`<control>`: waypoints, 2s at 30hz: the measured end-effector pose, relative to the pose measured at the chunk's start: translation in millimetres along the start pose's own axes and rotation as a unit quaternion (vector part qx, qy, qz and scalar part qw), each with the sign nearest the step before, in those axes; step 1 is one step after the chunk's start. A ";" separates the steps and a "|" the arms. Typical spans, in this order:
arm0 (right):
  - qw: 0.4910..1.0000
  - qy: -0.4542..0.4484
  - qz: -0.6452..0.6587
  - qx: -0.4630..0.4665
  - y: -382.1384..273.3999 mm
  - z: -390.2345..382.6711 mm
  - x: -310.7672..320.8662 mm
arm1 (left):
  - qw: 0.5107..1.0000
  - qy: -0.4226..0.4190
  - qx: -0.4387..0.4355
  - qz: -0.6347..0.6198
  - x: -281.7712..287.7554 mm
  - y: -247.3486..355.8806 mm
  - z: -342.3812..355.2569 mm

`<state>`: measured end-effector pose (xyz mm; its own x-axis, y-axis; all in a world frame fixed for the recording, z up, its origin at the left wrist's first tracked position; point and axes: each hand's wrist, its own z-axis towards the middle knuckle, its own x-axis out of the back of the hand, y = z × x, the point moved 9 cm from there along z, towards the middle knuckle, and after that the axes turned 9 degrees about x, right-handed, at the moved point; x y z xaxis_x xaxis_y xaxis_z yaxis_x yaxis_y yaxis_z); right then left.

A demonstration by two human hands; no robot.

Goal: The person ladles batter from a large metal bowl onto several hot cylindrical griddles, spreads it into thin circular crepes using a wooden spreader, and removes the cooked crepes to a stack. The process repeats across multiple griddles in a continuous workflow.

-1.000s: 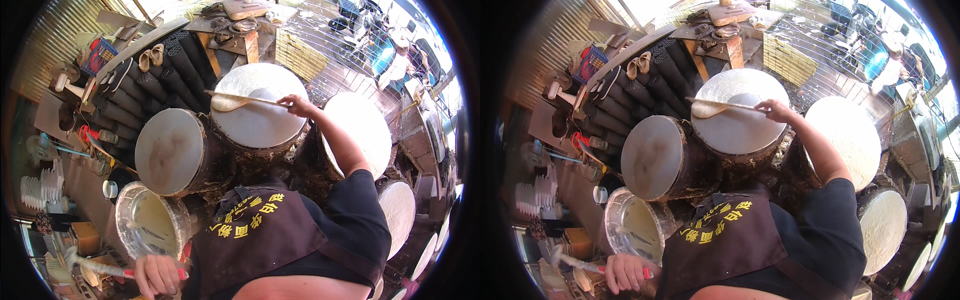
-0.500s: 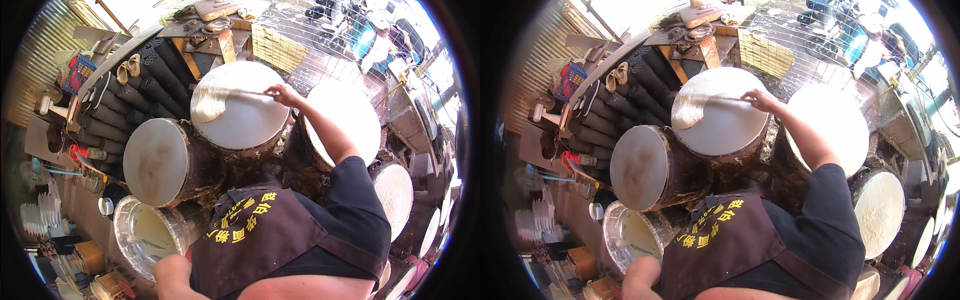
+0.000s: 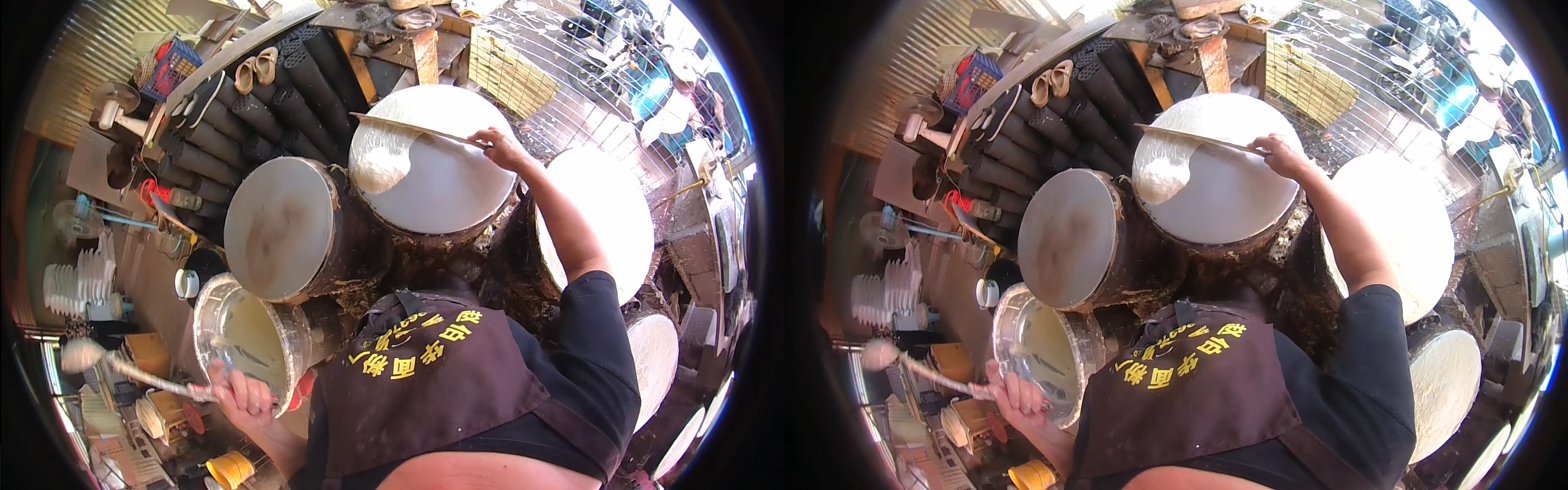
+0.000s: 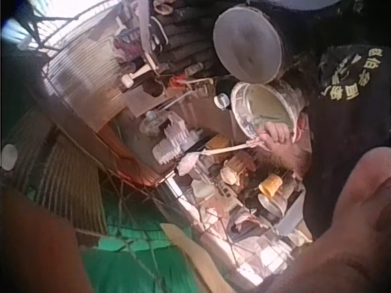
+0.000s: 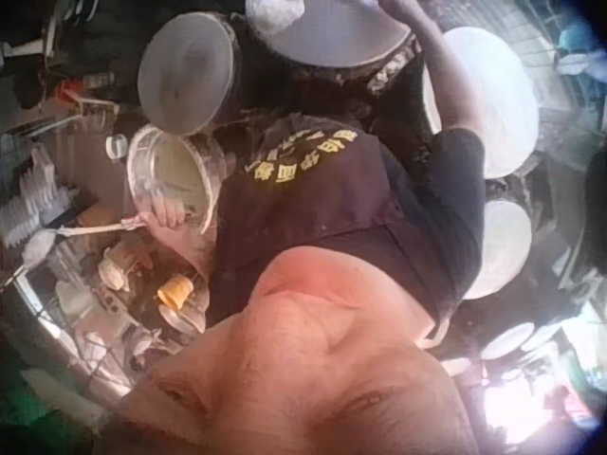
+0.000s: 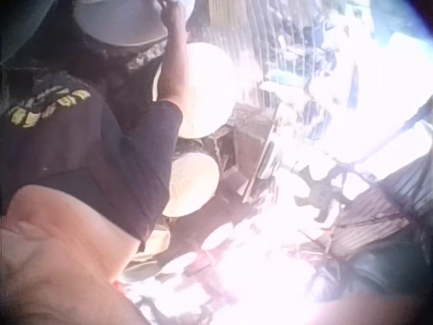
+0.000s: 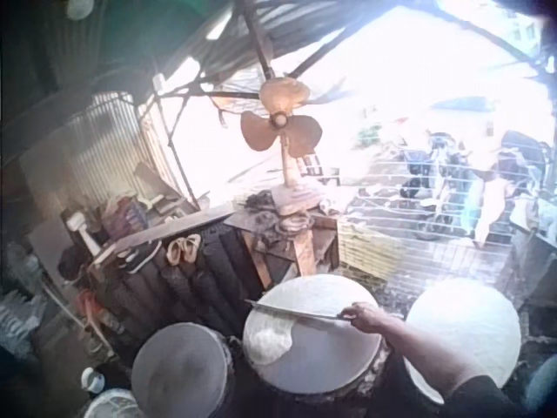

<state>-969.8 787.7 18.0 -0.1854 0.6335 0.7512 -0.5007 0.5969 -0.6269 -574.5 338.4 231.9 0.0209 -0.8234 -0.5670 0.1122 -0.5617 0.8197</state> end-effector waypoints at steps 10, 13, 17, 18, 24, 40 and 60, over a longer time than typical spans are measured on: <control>0.998 -0.039 -0.017 0.048 -13.2 -17.5 20.5 | 0.941 0.330 0.013 -0.066 94.4 -30.5 -64.2; 0.998 -0.055 0.012 0.021 -7.9 -12.4 1.2 | 0.948 0.288 0.019 -0.131 98.3 -32.2 -60.9; 0.992 -0.112 -0.010 0.047 -25.6 -39.9 8.4 | 0.935 0.241 0.010 -0.260 102.4 -33.6 -81.0; 0.993 -0.109 -0.016 0.050 -17.3 -50.3 20.7 | 0.925 0.249 0.004 -0.288 102.7 -37.6 -83.4; 0.998 0.023 -0.048 0.034 -8.5 -47.6 34.6 | 0.895 0.290 -0.003 -0.338 90.6 -54.6 -77.5; 0.901 0.095 0.350 -0.239 -121.1 -203.8 -42.7 | 0.926 0.120 0.029 -0.358 129.1 -12.2 -38.3; 0.859 0.228 0.311 -0.337 -217.9 -260.3 -163.5 | 0.954 -0.038 0.111 -0.276 187.4 72.1 0.3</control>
<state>-610.3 682.2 -22.0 0.1863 0.9687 0.1643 0.2065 0.1249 -0.9705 -562.9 143.6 184.8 -0.0532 -0.3967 -0.9164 -0.1269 -0.9076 0.4003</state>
